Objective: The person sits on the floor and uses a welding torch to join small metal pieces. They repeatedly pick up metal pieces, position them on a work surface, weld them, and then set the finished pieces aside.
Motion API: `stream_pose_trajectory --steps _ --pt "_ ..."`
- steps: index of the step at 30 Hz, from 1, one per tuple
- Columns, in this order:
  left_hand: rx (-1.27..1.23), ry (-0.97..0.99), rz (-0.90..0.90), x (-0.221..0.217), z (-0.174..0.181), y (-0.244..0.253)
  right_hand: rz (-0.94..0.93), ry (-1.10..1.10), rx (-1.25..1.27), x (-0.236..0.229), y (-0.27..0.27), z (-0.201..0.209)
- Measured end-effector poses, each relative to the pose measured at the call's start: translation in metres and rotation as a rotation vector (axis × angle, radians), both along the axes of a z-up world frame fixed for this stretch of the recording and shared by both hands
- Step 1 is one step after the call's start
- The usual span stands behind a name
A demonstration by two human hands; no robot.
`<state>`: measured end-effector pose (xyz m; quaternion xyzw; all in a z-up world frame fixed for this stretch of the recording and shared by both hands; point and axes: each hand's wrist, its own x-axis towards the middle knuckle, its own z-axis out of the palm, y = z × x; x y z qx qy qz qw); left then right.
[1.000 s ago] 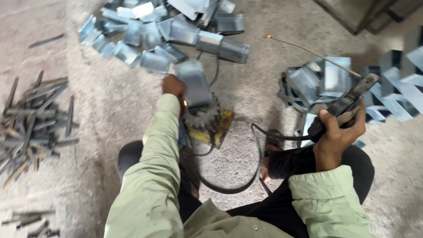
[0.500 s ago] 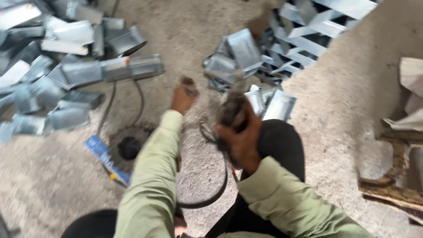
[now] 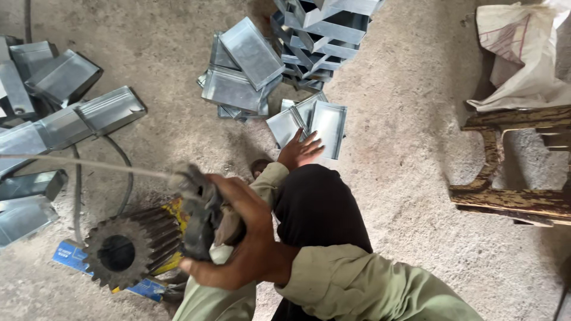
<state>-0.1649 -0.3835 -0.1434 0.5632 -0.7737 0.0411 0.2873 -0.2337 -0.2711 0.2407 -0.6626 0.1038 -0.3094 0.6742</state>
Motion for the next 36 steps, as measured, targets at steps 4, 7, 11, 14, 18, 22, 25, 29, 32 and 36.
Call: stream_pose_trajectory --steps 4,7,11,14,18,22,25,29,32,36 --pt "0.338 -0.243 -0.005 0.007 -0.015 -0.014 0.011 0.026 -0.074 0.000 -0.006 0.004" --pt "0.222 -0.220 -0.007 0.024 0.013 -0.003 -0.044 -0.085 -0.202 0.008 -0.012 -0.003" --pt "0.298 -0.033 0.127 0.068 0.082 0.041 -0.068 -0.060 -0.176 -0.001 -0.021 -0.020" --pt "0.218 0.315 0.368 0.097 0.145 0.111 -0.051 0.050 0.043 0.001 -0.017 -0.038" --pt "-0.021 0.607 0.841 0.130 0.225 0.226 -0.097 -0.048 0.086 0.025 -0.027 -0.056" --pt "0.164 0.540 1.244 0.164 0.247 0.330 -0.009 0.080 -0.008 0.040 -0.015 -0.054" --pt "0.454 0.450 1.416 0.190 0.205 0.382 0.088 -0.056 -0.078 0.054 0.005 -0.058" --pt "0.492 0.510 1.492 0.201 0.164 0.401 0.156 -0.030 -0.251 0.066 0.026 -0.069" --pt "0.326 0.394 1.515 0.180 0.178 0.399 0.140 0.049 -0.410 0.069 0.038 -0.079" --pt "0.281 0.085 1.575 0.158 0.186 0.423 0.156 0.067 -0.554 0.068 0.044 -0.088"
